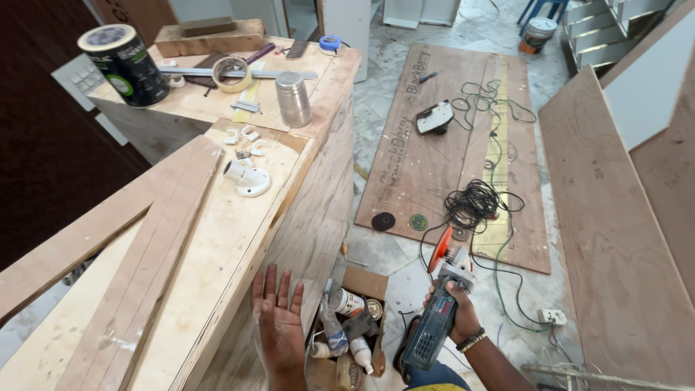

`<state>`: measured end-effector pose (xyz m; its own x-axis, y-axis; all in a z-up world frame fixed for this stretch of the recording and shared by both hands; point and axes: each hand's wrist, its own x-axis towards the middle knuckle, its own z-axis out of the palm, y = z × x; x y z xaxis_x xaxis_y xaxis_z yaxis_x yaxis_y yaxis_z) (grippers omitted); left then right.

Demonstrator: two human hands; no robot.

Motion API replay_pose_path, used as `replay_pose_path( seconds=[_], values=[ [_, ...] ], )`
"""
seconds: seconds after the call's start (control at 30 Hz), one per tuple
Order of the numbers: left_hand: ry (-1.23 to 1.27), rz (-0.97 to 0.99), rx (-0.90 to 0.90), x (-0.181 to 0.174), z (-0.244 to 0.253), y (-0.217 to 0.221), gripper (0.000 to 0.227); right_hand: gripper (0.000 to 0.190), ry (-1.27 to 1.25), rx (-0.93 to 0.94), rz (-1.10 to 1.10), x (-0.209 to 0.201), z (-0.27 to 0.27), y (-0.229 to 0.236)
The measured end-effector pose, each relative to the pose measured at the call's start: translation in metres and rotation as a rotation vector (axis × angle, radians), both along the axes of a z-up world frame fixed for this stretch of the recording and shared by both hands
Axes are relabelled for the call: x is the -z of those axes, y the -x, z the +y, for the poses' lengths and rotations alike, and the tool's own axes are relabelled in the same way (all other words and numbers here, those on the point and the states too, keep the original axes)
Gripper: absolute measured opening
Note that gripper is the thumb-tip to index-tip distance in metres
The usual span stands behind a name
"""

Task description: The person uses an angle grinder with a sanding disc to smooth the surface of a large wooden board. They move the tool across the wood in sweeping motions, occasionally pausing to inspect the surface or reposition the tool.

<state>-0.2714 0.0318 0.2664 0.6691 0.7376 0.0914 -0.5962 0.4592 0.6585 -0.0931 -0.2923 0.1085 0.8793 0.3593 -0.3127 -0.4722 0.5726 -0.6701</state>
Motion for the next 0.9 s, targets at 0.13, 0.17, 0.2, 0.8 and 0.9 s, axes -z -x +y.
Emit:
replay_pose_path(
  seconds=[0.13, 0.17, 0.2, 0.8, 0.9],
  values=[
    [0.119, -0.138, -0.095, 0.015, 0.023, 0.004, 0.073, 0.045, -0.067, -0.062, -0.001, 0.004, 0.002, 0.001],
    [0.109, -0.185, -0.063, 0.020, 0.025, 0.004, 0.072, 0.045, -0.125, -0.111, -0.038, 0.005, 0.002, -0.004],
    [0.096, -0.224, -0.045, 0.025, 0.029, 0.007, 0.071, 0.045, -0.118, -0.139, -0.092, 0.006, 0.004, -0.008],
    [-1.525, 1.476, -1.329, 0.003, 0.003, 0.163, 0.037, 0.040, -0.115, -0.430, 0.106, 0.037, -0.007, -0.026],
    [-1.626, 1.562, -1.462, 0.028, 0.022, 0.161, 0.038, 0.040, -0.083, -0.366, 0.183, 0.050, -0.025, -0.016]
  ],
)
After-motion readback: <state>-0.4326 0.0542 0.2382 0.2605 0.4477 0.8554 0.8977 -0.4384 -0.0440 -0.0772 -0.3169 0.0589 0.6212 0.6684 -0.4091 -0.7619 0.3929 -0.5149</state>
